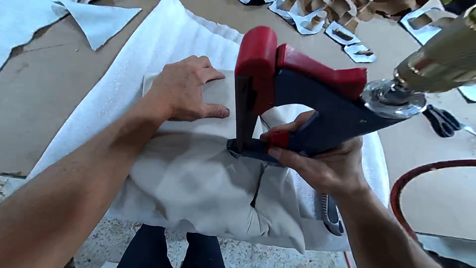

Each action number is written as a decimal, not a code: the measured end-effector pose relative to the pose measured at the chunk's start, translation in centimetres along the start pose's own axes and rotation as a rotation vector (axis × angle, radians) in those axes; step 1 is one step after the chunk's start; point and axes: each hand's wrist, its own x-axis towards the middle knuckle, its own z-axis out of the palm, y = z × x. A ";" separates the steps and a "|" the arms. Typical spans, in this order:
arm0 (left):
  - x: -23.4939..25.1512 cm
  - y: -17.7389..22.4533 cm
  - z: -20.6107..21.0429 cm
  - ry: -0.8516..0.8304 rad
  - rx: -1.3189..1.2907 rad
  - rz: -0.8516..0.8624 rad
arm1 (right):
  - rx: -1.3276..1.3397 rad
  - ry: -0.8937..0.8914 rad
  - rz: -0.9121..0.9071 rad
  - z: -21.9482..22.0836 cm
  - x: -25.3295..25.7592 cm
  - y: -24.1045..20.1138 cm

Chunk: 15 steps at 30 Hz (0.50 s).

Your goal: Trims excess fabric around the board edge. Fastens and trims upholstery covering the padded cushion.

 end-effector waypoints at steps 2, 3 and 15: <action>-0.1 0.1 0.1 -0.001 0.020 -0.012 | 0.019 -0.025 -0.006 0.1 0.2 0.4; -0.1 0.2 0.1 -0.005 0.023 -0.016 | 0.016 -0.032 -0.011 0.1 0.3 0.6; 0.8 -1.3 1.2 -0.007 -0.010 0.017 | 0.108 -0.194 -0.075 -0.8 1.7 1.8</action>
